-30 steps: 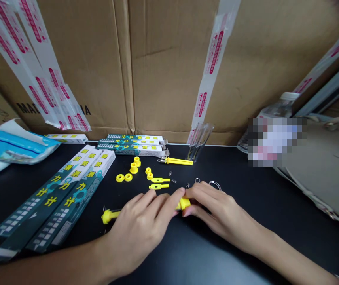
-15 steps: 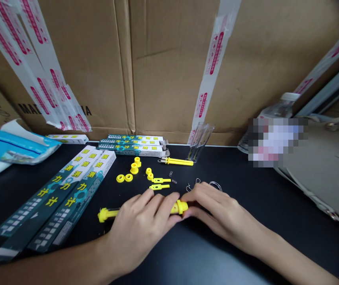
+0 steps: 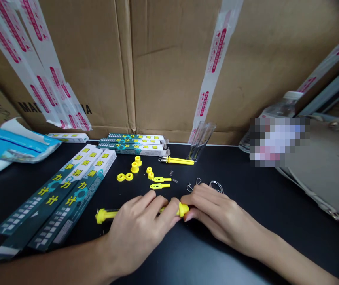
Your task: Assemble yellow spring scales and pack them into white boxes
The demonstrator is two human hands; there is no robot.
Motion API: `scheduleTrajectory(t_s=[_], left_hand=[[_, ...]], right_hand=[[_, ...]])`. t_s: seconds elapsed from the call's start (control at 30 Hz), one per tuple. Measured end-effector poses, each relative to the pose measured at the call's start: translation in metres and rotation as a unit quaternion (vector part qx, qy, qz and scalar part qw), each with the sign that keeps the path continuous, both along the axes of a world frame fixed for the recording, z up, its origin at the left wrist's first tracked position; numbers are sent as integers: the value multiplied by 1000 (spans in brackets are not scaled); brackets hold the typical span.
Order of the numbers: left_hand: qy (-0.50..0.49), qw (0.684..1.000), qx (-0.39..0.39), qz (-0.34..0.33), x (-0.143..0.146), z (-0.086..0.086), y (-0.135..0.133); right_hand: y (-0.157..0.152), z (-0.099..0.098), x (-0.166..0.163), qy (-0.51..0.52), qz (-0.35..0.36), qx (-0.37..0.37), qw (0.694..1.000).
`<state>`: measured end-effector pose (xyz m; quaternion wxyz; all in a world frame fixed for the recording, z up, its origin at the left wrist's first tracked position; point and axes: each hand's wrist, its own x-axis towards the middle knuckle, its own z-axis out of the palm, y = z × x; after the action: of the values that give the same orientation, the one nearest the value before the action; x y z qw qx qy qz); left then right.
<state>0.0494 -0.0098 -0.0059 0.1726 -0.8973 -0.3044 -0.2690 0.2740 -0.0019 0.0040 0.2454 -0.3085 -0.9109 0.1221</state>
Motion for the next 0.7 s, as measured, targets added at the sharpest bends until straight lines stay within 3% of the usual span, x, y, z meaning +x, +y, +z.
scheduleTrajectory(t_s=[0.2,0.5,0.7], left_hand=[[-15,1000,1,-7,1,1,0],[-33,999,21,-29,1,6,1],[-45,999,-3,-4,4,4,0]], right_hand=[[-2,3,-4,-3,6,-40,999],[-7,-3,-13,101,-28,-197,975],[-5,2,-9,15,-50,-80,995]])
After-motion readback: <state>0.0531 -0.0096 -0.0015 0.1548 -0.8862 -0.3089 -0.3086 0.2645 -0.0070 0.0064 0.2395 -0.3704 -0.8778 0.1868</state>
